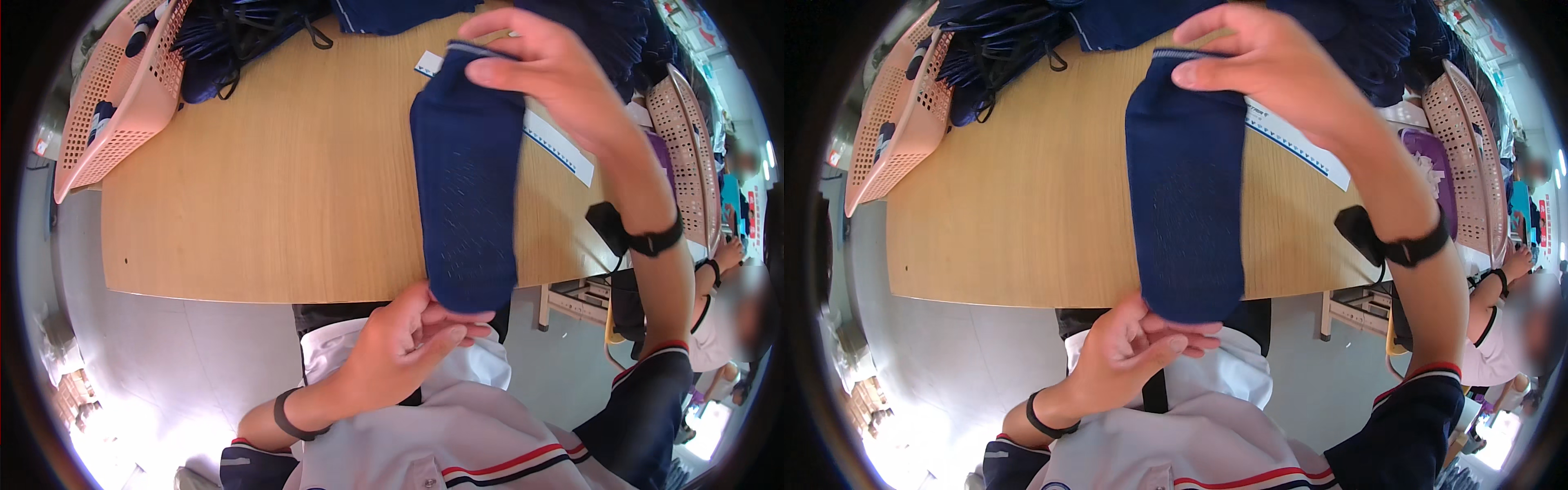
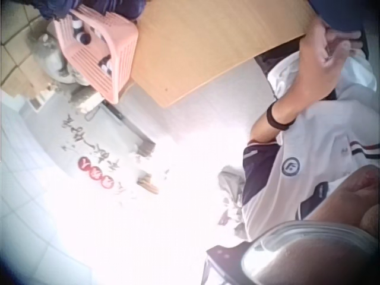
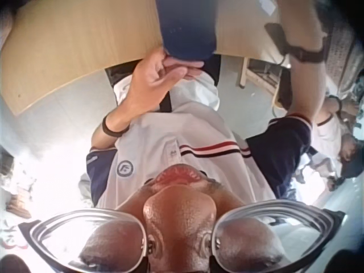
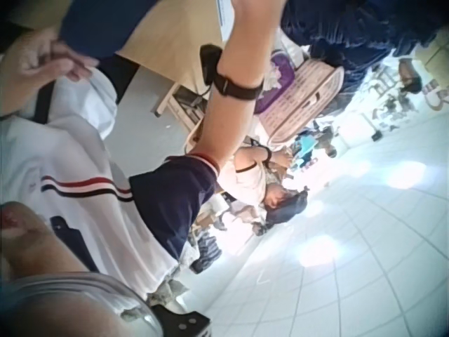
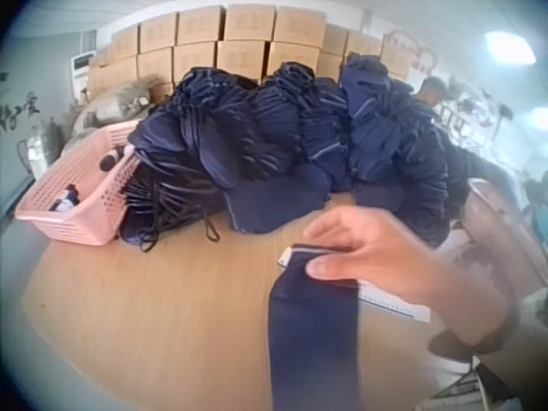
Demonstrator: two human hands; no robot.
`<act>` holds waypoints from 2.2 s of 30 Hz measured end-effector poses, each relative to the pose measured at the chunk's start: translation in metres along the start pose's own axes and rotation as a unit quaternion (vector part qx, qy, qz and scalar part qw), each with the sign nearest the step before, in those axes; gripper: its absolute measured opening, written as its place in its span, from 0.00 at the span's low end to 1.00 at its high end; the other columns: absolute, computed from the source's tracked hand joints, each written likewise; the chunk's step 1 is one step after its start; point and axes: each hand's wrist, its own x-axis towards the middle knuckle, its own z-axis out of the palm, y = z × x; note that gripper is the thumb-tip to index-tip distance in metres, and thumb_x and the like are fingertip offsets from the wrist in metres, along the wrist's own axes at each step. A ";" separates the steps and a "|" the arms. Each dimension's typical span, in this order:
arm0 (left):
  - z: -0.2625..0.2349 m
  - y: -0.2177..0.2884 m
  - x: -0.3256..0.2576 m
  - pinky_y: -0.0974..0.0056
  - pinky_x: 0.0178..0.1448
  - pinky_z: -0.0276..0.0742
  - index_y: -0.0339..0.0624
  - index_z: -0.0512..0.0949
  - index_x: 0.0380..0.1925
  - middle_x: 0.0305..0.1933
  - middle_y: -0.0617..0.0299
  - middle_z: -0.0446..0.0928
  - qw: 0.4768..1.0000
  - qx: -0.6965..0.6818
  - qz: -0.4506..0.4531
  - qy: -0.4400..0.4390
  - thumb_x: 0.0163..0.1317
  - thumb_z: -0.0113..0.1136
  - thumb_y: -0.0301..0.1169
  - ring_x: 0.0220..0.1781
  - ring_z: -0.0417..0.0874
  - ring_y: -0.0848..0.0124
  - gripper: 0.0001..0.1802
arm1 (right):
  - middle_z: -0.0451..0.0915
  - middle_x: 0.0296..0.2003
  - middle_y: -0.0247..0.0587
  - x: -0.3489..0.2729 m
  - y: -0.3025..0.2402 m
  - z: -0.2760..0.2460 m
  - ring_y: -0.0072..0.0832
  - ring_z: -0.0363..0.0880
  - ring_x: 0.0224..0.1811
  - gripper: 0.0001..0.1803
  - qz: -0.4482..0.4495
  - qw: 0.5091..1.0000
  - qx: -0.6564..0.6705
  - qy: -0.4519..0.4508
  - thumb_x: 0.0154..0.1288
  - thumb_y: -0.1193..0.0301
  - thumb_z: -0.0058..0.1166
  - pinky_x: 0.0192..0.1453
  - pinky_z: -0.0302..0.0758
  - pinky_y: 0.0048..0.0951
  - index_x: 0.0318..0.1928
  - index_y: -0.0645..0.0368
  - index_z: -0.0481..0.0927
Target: Folding blue garment pieces and applying a paper label/band around them.
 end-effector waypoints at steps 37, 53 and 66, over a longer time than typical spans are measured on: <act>-0.044 0.027 0.021 0.65 0.49 0.78 0.48 0.88 0.37 0.36 0.69 0.80 0.596 0.681 0.424 -0.042 0.44 0.69 0.27 0.42 0.81 0.71 0.16 | 0.79 0.36 0.37 0.019 -0.012 0.003 0.26 0.77 0.39 0.15 0.079 0.939 -0.278 -0.186 0.67 0.68 0.62 0.45 0.73 0.30 0.48 0.62 0.76; -0.063 0.062 0.039 0.37 0.84 0.47 0.45 0.83 0.51 0.60 0.62 0.82 0.591 0.747 0.269 -0.145 0.50 0.70 0.56 0.67 0.76 0.60 0.33 | 0.88 0.45 0.54 -0.107 -0.027 0.076 0.45 0.90 0.47 0.16 -0.332 0.858 -0.392 0.008 0.60 0.82 0.63 0.51 0.86 0.39 0.50 0.66 0.84; -0.063 0.065 0.045 0.39 0.85 0.51 0.46 0.85 0.44 0.52 0.63 0.84 0.552 0.770 0.270 -0.170 0.45 0.72 0.57 0.62 0.79 0.61 0.32 | 0.88 0.48 0.53 -0.171 0.035 0.113 0.47 0.87 0.55 0.13 -0.325 0.854 -0.401 0.062 0.60 0.78 0.67 0.61 0.84 0.46 0.46 0.64 0.84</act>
